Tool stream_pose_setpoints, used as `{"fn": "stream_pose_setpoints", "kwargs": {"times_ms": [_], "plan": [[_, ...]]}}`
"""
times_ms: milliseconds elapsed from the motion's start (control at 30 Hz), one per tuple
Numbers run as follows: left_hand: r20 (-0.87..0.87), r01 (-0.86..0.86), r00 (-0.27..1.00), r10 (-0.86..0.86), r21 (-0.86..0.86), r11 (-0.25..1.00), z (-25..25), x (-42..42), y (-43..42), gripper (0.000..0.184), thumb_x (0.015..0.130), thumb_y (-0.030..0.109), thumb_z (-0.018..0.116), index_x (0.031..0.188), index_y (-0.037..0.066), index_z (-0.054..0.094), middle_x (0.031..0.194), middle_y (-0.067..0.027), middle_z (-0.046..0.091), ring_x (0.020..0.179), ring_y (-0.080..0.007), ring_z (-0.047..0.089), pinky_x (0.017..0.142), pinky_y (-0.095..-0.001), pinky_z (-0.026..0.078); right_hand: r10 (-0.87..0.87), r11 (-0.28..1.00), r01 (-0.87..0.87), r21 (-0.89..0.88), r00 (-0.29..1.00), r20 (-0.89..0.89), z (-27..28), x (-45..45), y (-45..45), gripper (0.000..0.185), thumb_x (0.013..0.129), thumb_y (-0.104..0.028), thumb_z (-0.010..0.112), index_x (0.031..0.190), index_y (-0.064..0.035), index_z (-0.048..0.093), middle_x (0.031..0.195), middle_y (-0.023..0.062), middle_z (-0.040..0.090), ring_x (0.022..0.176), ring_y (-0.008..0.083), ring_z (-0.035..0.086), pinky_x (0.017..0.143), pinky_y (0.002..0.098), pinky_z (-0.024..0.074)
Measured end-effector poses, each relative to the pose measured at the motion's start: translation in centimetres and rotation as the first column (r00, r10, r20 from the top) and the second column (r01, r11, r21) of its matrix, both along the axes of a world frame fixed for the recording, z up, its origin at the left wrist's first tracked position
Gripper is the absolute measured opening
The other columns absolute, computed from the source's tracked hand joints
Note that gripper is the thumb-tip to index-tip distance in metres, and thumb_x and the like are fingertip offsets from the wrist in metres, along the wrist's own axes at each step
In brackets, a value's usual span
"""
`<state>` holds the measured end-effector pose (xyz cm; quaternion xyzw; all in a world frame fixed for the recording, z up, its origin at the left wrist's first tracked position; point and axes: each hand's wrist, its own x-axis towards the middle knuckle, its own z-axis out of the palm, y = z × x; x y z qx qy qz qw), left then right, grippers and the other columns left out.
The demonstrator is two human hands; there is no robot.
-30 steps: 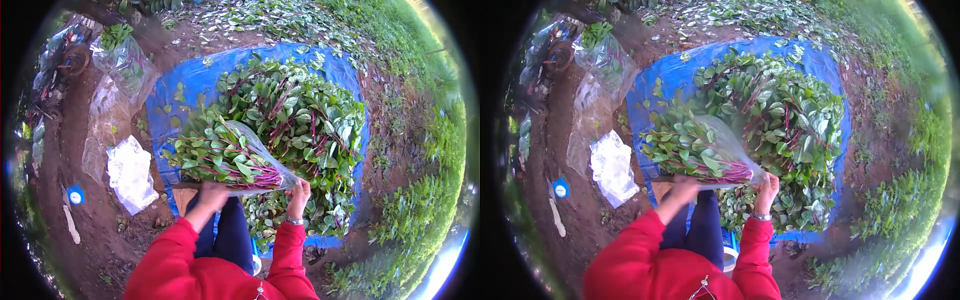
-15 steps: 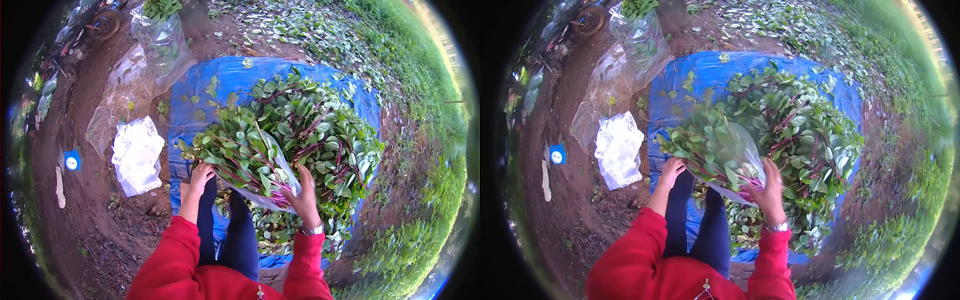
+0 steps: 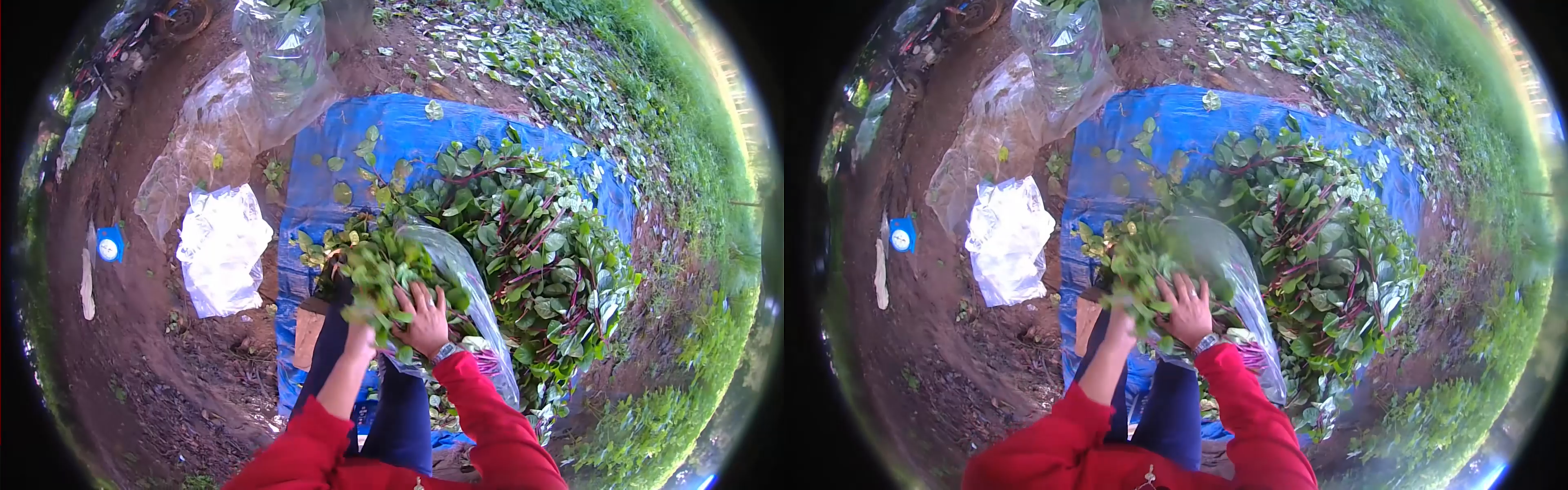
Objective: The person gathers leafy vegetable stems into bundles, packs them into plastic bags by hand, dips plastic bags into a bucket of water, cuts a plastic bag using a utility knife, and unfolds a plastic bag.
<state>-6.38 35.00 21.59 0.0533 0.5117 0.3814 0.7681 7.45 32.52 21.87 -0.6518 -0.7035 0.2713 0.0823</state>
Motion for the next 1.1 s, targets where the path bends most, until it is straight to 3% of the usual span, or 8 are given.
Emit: {"fn": "stream_pose_setpoints", "kwargs": {"times_ms": [133, 267, 400, 600, 733, 967, 1033, 1100], "plan": [[-0.437, 0.434, 0.814, -0.383, 0.02, 0.901, 4.8, 2.2, -2.2, 0.02, 0.078, 0.02, 0.064, 0.089, 0.003, 0.062, 0.078, 0.0011, 0.058, 0.075, -0.0058, 0.051, 0.064, -0.0228, 0.041, 0.086, 0.994, -0.072, -0.086, 0.981, 0.172, -8.8, -0.5, -3.4, 0.07, 0.066, -0.042, 0.06, 0.128, -0.0167, 0.038, 0.125, 0.0138, 0.039, 0.116, 0.0283, 0.038, 0.097, 0.0566, 0.0203], [-0.585, 0.668, 0.631, -0.509, 0.075, 0.741, 6.6, 1.0, 0.3, 0.035, 0.08, 0.023, 0.06, 0.109, 0.004, 0.053, 0.088, -0.0034, 0.058, 0.077, -0.0112, 0.053, 0.07, -0.0268, 0.043, 0.047, 0.995, -0.038, -0.096, 0.995, 0.089, -11.3, -1.6, -3.1, 0.051, 0.076, -0.036, 0.05, 0.122, -0.0135, 0.046, 0.113, 0.0151, 0.049, 0.103, 0.0295, 0.049, 0.097, 0.0576, 0.0206], [-0.387, 0.346, 0.865, -0.32, -0.003, 0.938, 3.2, -1.8, 2.8, 0.042, 0.088, 0.026, 0.052, 0.124, 0.007, 0.042, 0.086, -0.0007, 0.055, 0.068, -0.0081, 0.051, 0.059, -0.0217, 0.041, -0.028, 0.991, 0.013, -0.131, 0.994, -0.109, -1.8, 0.1, 2.3, 0.055, 0.073, -0.033, 0.062, 0.12, -0.0101, 0.047, 0.116, 0.0178, 0.046, 0.11, 0.0331, 0.043, 0.095, 0.0533, 0.0268], [-0.884, 0.93, 0.112, -0.454, -0.067, 0.361, 4.5, 1.2, 4.9, 0.056, 0.086, 0.057, 0.036, 0.13, 0.022, 0.041, 0.089, -0.0202, 0.051, 0.082, -0.0296, 0.054, 0.072, -0.0429, 0.042, -0.566, 0.824, 0.543, 0.158, 0.789, 0.239, 7.7, 6.2, -5.1, 0.077, 0.065, -0.033, 0.069, 0.13, -0.0076, 0.035, 0.133, 0.0176, 0.033, 0.124, 0.0348, 0.029, 0.098, 0.0507, 0.022], [-0.648, 0.413, 0.702, -0.296, 0.032, 0.91, 1.6, 0.9, 3.8, 0.06, 0.079, 0.028, 0.056, 0.133, 0.016, 0.033, 0.066, -0.0103, 0.056, 0.047, -0.0209, 0.049, 0.051, -0.0363, 0.043, -0.626, 0.637, 0.743, -0.205, 0.654, 0.426, 5.8, 6.8, -18.2, 0.089, 0.072, -0.047, 0.06, 0.14, -0.0102, 0.014, 0.143, 0.0151, 0.016, 0.13, 0.0337, 0.02, 0.099, 0.0573, 0.0154], [-0.804, 0.616, 0.015, -0.595, -0.461, 0.638, -0.7, -2.0, 5.1, 0.04, 0.075, 0.025, 0.058, 0.111, 0.01, 0.051, 0.094, -0.0213, 0.061, 0.088, -0.038, 0.058, 0.076, -0.044, 0.046, -0.753, 0.628, 0.775, 0.07, 0.628, -0.197, 3.9, 6.8, -15.5, 0.05, 0.093, -0.037, 0.033, 0.128, -0.0014, 0.04, 0.135, 0.0156, 0.035, 0.124, 0.026, 0.033, 0.096, 0.0373, 0.0278], [-0.864, 0.57, 0.075, -0.497, -0.372, 0.733, -2.3, -1.3, 5.1, 0.034, 0.078, 0.026, 0.055, 0.108, 0.009, 0.053, 0.094, -0.0222, 0.06, 0.088, -0.0391, 0.057, 0.076, -0.0457, 0.045, -0.721, 0.488, 0.781, -0.391, 0.108, -0.684, 2.3, 7.7, -13.5, 0.041, 0.094, -0.038, 0.036, 0.101, -0.0022, 0.054, 0.101, 0.0098, 0.056, 0.091, 0.0184, 0.052, 0.079, 0.0306, 0.0381], [-0.922, 0.486, 0.205, -0.33, -0.197, 0.852, -4.8, -0.9, 5.0, 0.03, 0.084, 0.028, 0.049, 0.106, 0.008, 0.053, 0.09, -0.0234, 0.059, 0.086, -0.0417, 0.055, 0.073, -0.0495, 0.043, -0.728, 0.356, 0.853, -0.382, -0.003, -0.685, 2.5, 7.0, -11.5, 0.034, 0.093, -0.037, 0.038, 0.086, -0.0064, 0.051, 0.083, 0.0038, 0.05, 0.076, 0.0135, 0.046, 0.068, 0.0277, 0.0361]]}}
